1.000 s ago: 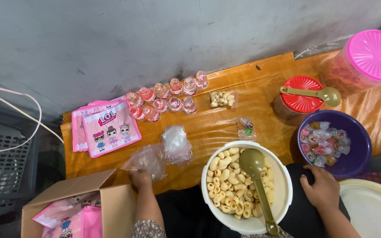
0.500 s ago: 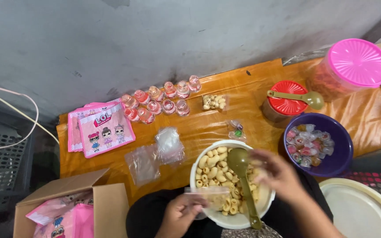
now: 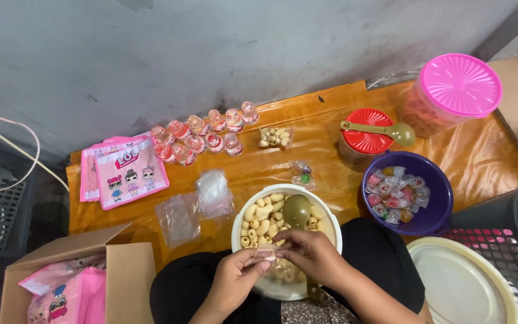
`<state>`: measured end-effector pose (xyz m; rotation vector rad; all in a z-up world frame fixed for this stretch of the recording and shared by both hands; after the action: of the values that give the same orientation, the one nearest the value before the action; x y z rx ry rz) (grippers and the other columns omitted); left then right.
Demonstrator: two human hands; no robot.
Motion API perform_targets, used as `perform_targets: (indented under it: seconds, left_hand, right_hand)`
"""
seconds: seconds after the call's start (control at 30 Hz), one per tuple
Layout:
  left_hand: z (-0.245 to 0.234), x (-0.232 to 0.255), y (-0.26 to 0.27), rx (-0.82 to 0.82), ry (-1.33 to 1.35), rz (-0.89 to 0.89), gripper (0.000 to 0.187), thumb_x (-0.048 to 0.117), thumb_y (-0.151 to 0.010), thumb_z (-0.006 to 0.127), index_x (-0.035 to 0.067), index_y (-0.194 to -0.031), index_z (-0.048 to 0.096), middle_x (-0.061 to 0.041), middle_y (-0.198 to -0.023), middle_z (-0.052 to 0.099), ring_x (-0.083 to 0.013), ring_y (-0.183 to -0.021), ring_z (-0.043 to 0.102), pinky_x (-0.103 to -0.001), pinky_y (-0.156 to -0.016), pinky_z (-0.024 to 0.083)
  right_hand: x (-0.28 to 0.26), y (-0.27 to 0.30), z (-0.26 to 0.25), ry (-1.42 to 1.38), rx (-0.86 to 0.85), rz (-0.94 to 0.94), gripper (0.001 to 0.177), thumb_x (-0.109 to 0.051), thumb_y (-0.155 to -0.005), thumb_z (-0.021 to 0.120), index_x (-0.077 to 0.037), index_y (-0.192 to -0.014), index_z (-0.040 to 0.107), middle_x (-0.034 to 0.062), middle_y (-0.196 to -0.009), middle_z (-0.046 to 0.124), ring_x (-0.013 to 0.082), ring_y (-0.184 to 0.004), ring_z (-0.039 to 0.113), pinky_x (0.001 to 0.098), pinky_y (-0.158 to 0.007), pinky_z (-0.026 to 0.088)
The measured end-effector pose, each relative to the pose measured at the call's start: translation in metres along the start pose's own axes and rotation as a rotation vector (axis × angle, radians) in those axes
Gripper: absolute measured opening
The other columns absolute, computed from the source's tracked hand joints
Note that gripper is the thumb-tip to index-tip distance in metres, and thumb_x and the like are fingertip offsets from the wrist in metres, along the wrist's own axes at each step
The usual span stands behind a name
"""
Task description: Scooping puffed snacks from a large bowl into small plastic bags using a green scoop.
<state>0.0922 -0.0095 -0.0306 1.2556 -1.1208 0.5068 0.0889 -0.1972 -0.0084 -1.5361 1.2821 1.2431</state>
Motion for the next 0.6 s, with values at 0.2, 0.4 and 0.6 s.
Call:
perform_targets:
  seconds: [0.2,0.4,0.6]
  left_hand:
    - [0.002,-0.018,-0.015,0.068,-0.030,0.121,0.015,0.007,-0.077,0.093,0.008,-0.083,0.079,-0.001,-0.075,0.076,-0.0097,-0.067,0.064,-0.024,-0.065,0.053]
    - [0.014,0.016,-0.003,-0.167,-0.103,0.081,0.030,0.021,-0.087,0.081,0.011,-0.114,0.074,0.000,-0.099,0.076,-0.0123,-0.090,0.068,-0.026,-0.083,0.054]
    - [0.009,0.021,-0.005,0.027,-0.093,0.145,0.016,0.013,-0.087,0.077,0.007,-0.101,0.084,-0.004,-0.094,0.087,-0.0122,-0.085,0.079,-0.025,-0.079,0.062]
  right_hand:
    - [-0.009,0.005,-0.005,-0.078,-0.155,0.166,0.021,-0.015,-0.090,0.075,-0.010,-0.109,0.081,0.0049,-0.100,0.085,0.0140,-0.093,0.081,0.0278,-0.079,0.065]
    - [0.006,0.005,-0.016,0.083,0.053,0.045,0.011,-0.009,-0.082,0.083,-0.012,-0.092,0.083,0.0021,-0.091,0.082,0.0140,-0.080,0.076,0.0270,-0.071,0.060]
    - [-0.007,0.007,-0.006,0.134,-0.021,-0.059,0.015,-0.011,-0.091,0.072,-0.010,-0.105,0.077,0.0047,-0.096,0.081,0.0187,-0.085,0.078,0.0313,-0.073,0.062]
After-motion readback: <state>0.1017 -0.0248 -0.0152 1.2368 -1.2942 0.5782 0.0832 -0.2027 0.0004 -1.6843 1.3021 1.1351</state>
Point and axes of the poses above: each hand's wrist, its own y-axis away from the middle knuckle, its own z-axis out of the palm, x = y × z, the point moved 7 cm from there along -y, towards the middle knuckle
